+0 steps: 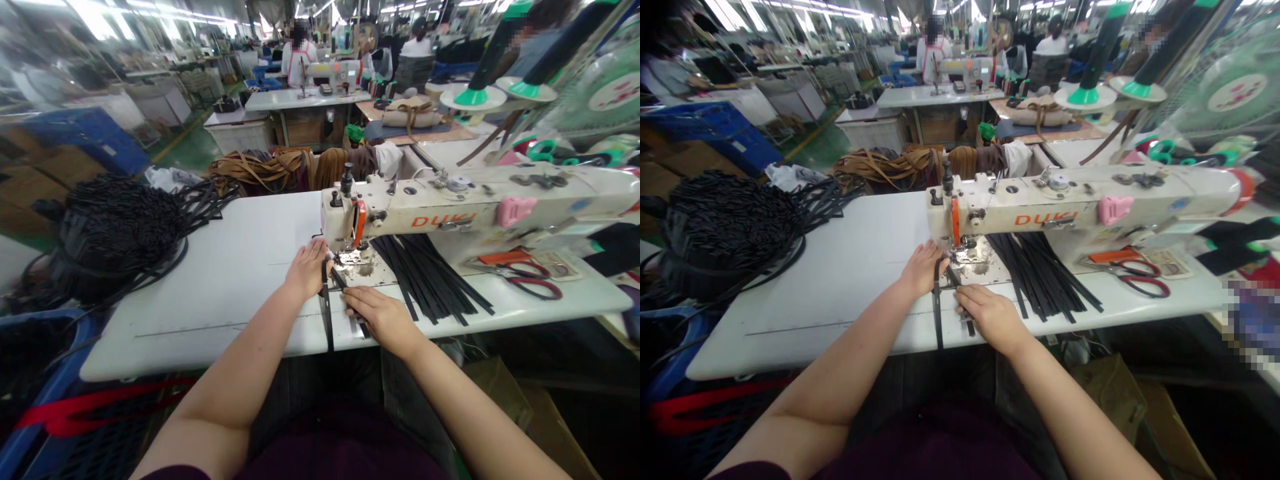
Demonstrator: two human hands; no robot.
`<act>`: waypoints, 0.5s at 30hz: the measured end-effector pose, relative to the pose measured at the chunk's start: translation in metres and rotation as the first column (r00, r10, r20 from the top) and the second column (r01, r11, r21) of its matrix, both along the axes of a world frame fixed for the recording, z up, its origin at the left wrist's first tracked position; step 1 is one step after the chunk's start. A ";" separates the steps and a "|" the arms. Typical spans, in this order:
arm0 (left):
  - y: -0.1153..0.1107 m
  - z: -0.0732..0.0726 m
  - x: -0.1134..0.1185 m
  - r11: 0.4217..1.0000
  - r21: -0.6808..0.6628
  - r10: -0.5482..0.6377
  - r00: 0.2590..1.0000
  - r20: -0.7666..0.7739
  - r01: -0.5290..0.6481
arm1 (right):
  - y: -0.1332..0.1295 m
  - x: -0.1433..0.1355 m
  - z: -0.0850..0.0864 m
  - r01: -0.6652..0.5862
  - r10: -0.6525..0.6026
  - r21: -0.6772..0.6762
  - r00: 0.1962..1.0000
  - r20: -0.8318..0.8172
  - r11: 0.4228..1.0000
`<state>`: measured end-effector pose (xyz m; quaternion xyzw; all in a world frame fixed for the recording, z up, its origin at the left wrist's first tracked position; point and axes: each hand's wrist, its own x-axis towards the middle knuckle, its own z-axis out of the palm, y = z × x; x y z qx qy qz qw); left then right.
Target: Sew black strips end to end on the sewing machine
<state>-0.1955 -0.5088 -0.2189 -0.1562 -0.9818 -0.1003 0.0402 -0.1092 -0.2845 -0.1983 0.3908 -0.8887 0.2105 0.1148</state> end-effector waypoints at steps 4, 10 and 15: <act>-0.007 0.005 -0.022 0.998 -0.067 0.007 0.999 0.048 -0.004 | -0.006 -0.012 0.000 0.021 -0.021 0.041 1.000 0.014 0.999; -0.008 0.010 -0.048 0.993 -0.104 -0.049 0.993 0.103 0.059 | -0.015 -0.020 0.000 0.081 -0.080 0.081 0.997 -0.012 0.993; -0.007 0.010 -0.059 0.987 -0.127 -0.083 0.991 0.109 0.097 | -0.017 -0.020 -0.001 0.135 -0.132 0.102 0.991 -0.036 0.986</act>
